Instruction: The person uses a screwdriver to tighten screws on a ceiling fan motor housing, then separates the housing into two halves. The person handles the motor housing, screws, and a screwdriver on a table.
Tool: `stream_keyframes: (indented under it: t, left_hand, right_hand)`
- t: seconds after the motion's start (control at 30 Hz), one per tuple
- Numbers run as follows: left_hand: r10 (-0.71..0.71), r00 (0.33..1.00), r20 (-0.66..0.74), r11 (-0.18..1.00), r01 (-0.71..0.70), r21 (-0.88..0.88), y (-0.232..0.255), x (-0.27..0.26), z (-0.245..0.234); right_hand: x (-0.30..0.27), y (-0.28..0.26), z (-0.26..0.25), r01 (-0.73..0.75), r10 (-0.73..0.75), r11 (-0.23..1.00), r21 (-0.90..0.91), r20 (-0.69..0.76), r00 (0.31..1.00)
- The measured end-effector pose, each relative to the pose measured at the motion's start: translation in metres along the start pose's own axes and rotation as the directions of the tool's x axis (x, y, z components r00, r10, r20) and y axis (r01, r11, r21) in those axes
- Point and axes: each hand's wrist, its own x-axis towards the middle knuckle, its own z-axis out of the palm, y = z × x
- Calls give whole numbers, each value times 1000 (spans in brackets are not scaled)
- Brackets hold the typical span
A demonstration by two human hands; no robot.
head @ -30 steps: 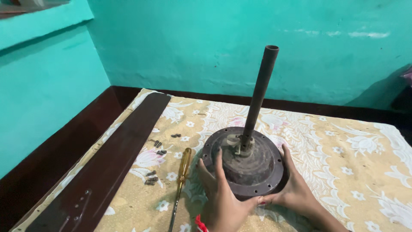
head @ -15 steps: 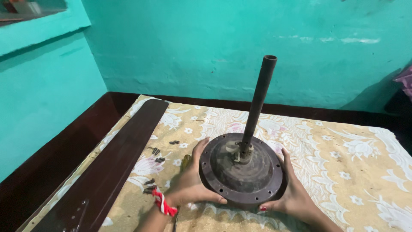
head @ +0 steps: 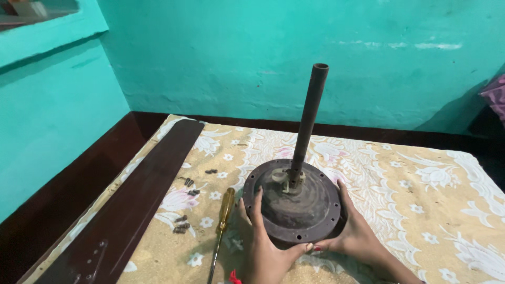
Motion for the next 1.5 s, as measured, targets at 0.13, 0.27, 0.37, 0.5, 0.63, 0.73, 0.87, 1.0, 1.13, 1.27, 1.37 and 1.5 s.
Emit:
stream_keyframes:
  t: [0.13, 0.27, 0.37, 0.5, 0.63, 0.73, 0.87, 1.0, 1.13, 1.27, 1.37, 1.5]
  left_hand:
    - [-106, 960, 257, 969, 42, 244, -2, 36, -34]
    - [192, 847, 496, 957, -273, 95, -26, 81, -68]
    - [55, 888, 457, 978, -140, 155, -35, 85, -60]
    - [108, 921, 375, 967, -185, 175, -35, 75, -57]
    - [200, 916, 349, 959, -256, 121, -35, 66, -54]
    - [262, 911, 318, 931, -326, 165, -35, 61, -50]
    - [258, 941, 220, 966, -253, -51, -32, 41, -33]
    - [143, 987, 73, 986, -149, 80, -20, 11, -4]
    - [79, 997, -5, 997, -79, 4, -9, -8, 16]
    - [-65, 970, 233, 969, 6, 246, -13, 31, -18]
    - [229, 852, 470, 963, -270, 21, -28, 73, -55]
    - [413, 723, 555, 908, -274, -318, -48, 100, -67]
  right_hand:
    - [3, 1, -1, 46, -46, 992, -121, 8, 999]
    - [3, 2, 1, 80, -80, 996, -46, 1, 997]
    - [2, -1, 0, 69, -70, 997, -42, -19, 997]
    - [1, -2, -3, -1, 1, 1000, 12, -20, 1000]
    - [0, 5, -6, -61, 61, 998, 3, -24, 998]
    - [2, 10, -5, 23, -28, 996, -92, -63, 998]
    - [0, 11, -2, 133, -146, 979, -158, -77, 986]
    - [0, 8, -2, 128, -141, 979, -159, -76, 987]
    - [1, 5, 1, 83, -91, 992, -95, -86, 992]
    - [-3, 0, 0, 162, -164, 986, -49, -42, 986]
    - [-1, -3, 2, 73, -72, 997, 28, -35, 997]
    - [-3, -6, -3, 8, -11, 999, -51, -50, 999]
